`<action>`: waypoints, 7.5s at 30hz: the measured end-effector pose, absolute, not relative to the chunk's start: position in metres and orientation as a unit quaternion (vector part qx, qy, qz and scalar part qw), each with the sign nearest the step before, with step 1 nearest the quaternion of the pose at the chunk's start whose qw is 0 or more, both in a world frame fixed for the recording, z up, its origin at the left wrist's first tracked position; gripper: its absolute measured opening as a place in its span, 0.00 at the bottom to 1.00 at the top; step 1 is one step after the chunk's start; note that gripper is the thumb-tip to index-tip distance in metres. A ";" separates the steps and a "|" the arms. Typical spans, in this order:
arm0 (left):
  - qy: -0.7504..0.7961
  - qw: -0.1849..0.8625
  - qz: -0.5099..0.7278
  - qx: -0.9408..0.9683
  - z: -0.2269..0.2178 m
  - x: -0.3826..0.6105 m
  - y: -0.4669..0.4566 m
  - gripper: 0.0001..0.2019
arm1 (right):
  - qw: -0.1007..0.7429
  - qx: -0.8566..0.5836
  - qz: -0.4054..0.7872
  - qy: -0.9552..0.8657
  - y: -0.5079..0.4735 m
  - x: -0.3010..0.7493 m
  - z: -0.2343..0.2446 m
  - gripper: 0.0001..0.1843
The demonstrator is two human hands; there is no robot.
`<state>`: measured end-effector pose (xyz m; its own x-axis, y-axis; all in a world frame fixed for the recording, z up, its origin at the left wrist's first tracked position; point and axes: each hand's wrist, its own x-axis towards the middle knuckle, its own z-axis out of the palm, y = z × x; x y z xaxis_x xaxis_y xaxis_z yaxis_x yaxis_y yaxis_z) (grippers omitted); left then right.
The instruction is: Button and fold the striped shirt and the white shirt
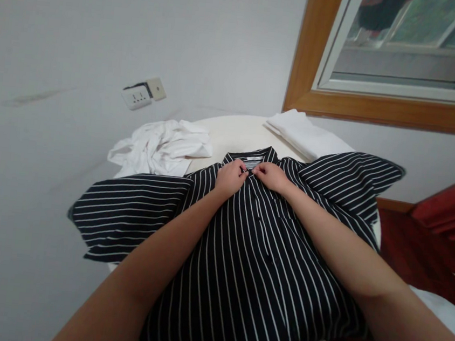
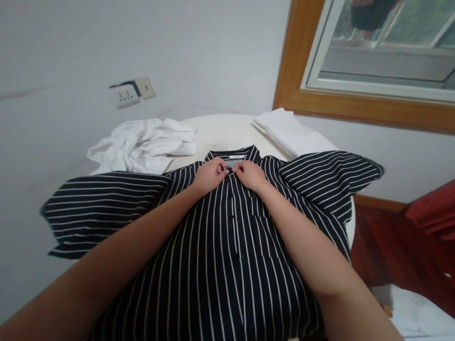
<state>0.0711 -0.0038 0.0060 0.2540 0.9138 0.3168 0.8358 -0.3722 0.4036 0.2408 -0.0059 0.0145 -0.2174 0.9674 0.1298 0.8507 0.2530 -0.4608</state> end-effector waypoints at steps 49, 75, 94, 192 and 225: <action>0.494 0.133 0.266 0.817 0.005 0.058 0.005 0.15 | 0.263 -0.597 0.143 -0.744 -0.013 0.239 0.014 0.10; 0.472 -0.075 0.157 0.865 0.021 0.049 0.000 0.10 | 0.196 -0.545 0.062 -0.813 -0.032 0.236 0.020 0.16; 0.534 -0.027 0.276 0.799 0.007 0.045 0.012 0.15 | 0.142 -0.529 -0.016 -0.836 -0.044 0.220 0.022 0.20; 0.510 -0.079 0.191 0.835 0.011 0.067 -0.026 0.09 | 0.463 -0.511 0.545 -0.477 -0.033 0.222 0.022 0.07; 0.467 0.262 0.372 0.758 -0.005 0.059 0.004 0.10 | 0.462 -0.501 0.550 -0.483 -0.035 0.223 0.024 0.10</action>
<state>0.0590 0.0041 -0.0052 0.2868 0.9032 0.3192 0.5137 -0.4262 0.7446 0.2231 -0.0346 0.0238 -0.0708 0.9920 -0.1042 -0.0242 -0.1062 -0.9941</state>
